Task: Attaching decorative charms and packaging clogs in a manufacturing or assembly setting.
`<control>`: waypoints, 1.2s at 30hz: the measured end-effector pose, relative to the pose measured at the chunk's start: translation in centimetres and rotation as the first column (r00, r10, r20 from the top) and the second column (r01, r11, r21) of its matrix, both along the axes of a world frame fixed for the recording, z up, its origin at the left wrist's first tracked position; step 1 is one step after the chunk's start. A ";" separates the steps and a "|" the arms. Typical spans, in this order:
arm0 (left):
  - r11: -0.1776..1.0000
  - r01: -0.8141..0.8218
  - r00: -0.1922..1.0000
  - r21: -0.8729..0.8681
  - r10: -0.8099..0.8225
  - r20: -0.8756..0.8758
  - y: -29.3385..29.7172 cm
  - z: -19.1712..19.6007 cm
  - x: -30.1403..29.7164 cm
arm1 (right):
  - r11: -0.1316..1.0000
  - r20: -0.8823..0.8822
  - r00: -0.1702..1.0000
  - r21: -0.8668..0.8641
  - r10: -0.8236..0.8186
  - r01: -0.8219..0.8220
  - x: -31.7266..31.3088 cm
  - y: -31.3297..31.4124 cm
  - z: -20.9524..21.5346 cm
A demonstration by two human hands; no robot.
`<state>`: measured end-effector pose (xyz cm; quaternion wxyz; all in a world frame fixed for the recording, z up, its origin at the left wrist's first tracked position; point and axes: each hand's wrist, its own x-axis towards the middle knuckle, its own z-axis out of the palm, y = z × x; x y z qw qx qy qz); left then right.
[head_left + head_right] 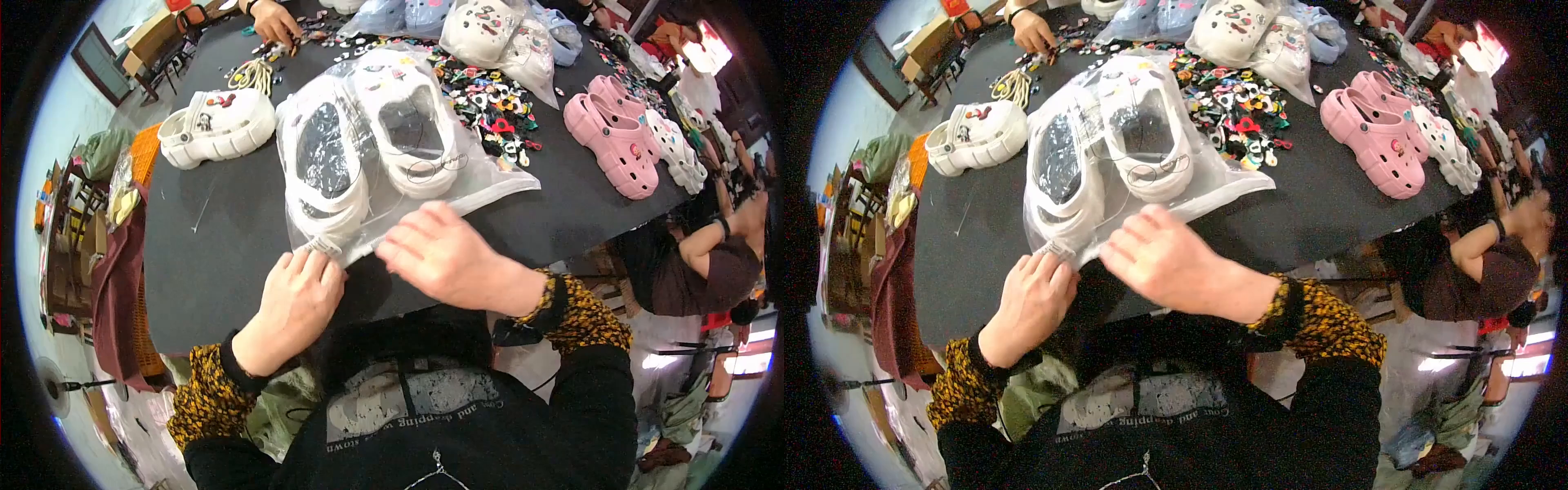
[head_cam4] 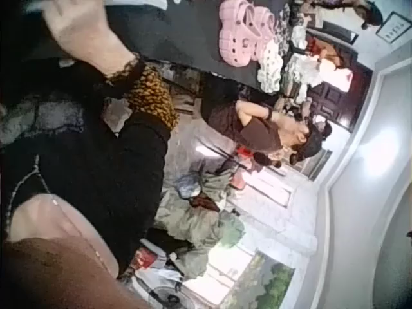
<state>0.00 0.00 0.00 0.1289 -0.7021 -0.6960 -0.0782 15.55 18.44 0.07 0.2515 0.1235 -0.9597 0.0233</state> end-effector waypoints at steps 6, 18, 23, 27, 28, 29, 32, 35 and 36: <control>0.998 0.053 0.968 0.022 -0.057 0.246 -0.7 1.9 0.1 | 0.987 -0.170 0.972 0.040 0.162 -0.157 -2.5 -1.3 -0.1; 0.997 0.074 0.911 -0.016 -0.061 0.407 -0.7 4.7 0.1 | 0.972 -0.289 0.929 0.018 0.229 -0.233 -2.2 -1.2 1.2; 0.993 0.102 0.877 -0.058 -0.063 0.477 -0.7 5.5 -0.3 | 0.974 -0.274 0.937 0.007 0.218 -0.225 -0.8 -0.4 1.8; 0.998 0.039 0.784 -0.043 -0.004 0.621 -1.0 5.9 -0.1 | 0.992 -0.240 0.964 0.070 0.116 -0.102 1.2 1.4 2.6; 0.999 0.003 0.749 -0.040 0.025 0.662 -1.0 6.0 0.0 | 0.994 -0.257 0.962 0.079 0.088 -0.070 1.5 2.0 2.7; 0.999 0.002 0.747 -0.044 0.028 0.664 -0.9 6.2 -0.1 | 0.996 -0.272 0.960 0.086 0.060 -0.038 1.9 2.5 2.7; 0.999 -0.038 0.757 -0.014 0.038 0.652 -0.4 6.2 -0.3 | 0.995 -0.261 0.965 0.094 -0.009 0.035 3.3 4.4 2.7; 0.998 -0.045 0.786 0.041 0.010 0.618 -0.4 6.4 -0.6 | 0.989 -0.253 0.964 0.097 -0.080 0.108 4.6 6.0 3.1; 0.998 -0.048 0.782 0.032 0.017 0.623 -0.3 6.4 -0.6 | 0.986 -0.271 0.955 0.084 -0.119 0.147 4.9 6.4 3.2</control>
